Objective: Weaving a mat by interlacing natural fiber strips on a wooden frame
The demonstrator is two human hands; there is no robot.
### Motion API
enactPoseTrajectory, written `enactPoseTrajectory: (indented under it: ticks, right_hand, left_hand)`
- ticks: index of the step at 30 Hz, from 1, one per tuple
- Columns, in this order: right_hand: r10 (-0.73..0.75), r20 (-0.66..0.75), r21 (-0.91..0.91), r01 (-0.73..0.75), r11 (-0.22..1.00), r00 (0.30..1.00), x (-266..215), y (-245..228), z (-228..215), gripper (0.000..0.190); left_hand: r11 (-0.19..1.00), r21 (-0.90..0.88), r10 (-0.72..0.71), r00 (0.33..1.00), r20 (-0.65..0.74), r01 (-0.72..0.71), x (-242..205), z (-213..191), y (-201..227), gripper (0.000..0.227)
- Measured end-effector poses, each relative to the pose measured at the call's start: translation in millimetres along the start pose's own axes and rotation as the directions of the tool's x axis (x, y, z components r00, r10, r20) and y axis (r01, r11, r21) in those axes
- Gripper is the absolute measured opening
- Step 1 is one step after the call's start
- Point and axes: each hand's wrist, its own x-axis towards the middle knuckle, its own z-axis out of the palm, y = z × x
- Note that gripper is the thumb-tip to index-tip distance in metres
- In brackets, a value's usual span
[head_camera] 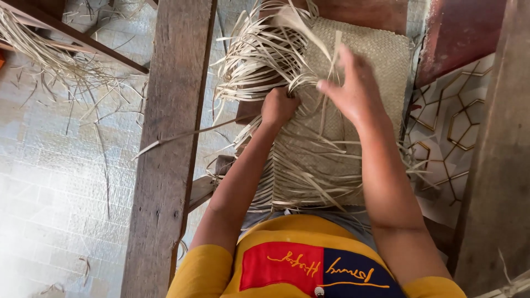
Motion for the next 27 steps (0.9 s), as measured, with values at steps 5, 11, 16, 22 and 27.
enactPoseTrajectory:
  ticks: [5,11,16,22,27]
  right_hand:
    - [-0.378,0.094,-0.162,0.389,0.907,0.921,-12,-16,18,0.009]
    - [0.369,0.555,-0.658,0.122,0.743,0.746,-29,15,69,0.024]
    - [0.452,0.513,-0.664,0.004,0.748,0.729,-80,29,38,0.033]
    - [0.749,0.385,-0.412,-0.626,0.662,0.539,-126,18,-28,0.041]
    - [0.665,0.155,-0.46,-0.542,0.703,0.731,-147,52,-43,0.045]
  left_hand:
    - [0.999,0.038,0.003,1.0,-0.014,-0.002,-3,-1,2,0.013]
    - [0.998,0.039,0.057,0.995,-0.088,-0.053,-14,-18,13,0.018]
    - [0.997,-0.022,0.063,0.974,-0.22,-0.069,16,-57,12,0.021]
    - [0.336,-0.928,-0.375,0.881,-0.287,-0.159,35,-105,-1,0.007]
    - [0.869,-0.456,0.014,0.93,-0.367,-0.193,-37,-98,-11,0.091]
